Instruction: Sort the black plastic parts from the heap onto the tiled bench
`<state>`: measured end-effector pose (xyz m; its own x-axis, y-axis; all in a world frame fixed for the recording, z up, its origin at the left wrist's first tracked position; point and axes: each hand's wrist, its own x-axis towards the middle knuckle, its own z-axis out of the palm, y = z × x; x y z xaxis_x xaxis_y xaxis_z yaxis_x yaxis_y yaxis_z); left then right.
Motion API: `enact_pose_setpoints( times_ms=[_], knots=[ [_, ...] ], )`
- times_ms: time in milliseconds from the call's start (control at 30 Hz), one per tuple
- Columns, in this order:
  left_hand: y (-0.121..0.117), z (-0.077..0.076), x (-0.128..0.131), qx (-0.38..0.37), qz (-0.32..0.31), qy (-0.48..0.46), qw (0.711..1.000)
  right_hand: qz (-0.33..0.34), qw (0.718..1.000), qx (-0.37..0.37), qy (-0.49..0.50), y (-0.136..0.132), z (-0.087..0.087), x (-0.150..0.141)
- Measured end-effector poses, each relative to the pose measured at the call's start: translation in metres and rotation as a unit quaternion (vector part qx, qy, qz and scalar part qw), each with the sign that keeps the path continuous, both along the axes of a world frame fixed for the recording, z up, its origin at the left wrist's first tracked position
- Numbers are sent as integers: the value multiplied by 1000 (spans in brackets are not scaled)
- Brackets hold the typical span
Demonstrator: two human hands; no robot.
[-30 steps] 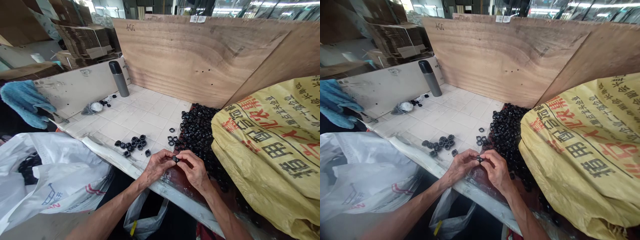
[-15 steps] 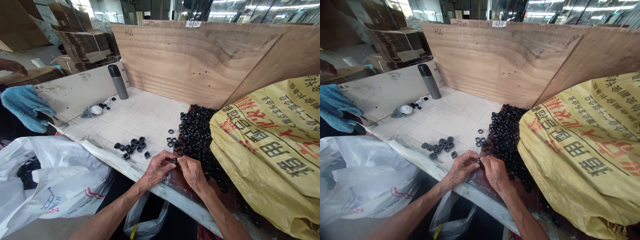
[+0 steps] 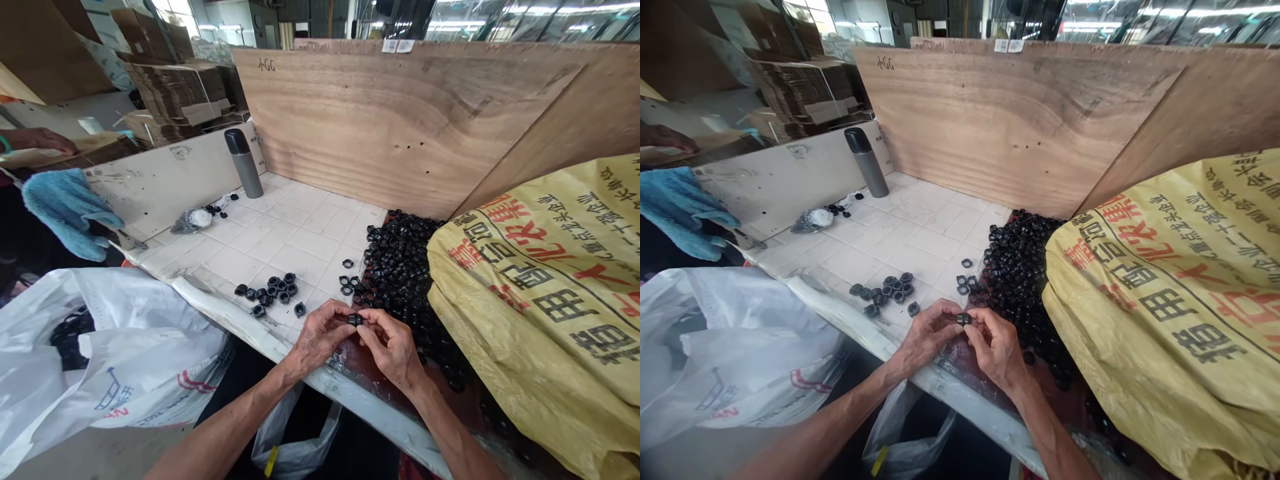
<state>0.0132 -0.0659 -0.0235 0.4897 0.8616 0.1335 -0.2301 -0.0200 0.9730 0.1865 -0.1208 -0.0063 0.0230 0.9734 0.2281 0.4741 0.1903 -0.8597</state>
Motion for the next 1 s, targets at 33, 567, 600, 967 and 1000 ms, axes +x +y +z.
enact_pose_setpoints(
  times_ms=[33, 567, 600, 967, 1000],
  knots=[
    [0, 0, 0, 5, 1, 2, 1000, 0, 1000, -2, -4, 1, -1, 1],
    [1, 12, 1, -64, 19, -22, 998, -11, 999, -6, -32, -2, 12, -1],
    [2, 13, 1, -63, 21, -20, 998, -7, 1000, -9, -27, -2, 12, -1],
    [1, 12, 0, -57, 3, -12, 998, -18, 999, -19, -41, 1, 5, -1],
    [1, 12, 1, -59, 4, -13, 998, -27, 999, -18, -41, 1, 4, -1]
  ],
)
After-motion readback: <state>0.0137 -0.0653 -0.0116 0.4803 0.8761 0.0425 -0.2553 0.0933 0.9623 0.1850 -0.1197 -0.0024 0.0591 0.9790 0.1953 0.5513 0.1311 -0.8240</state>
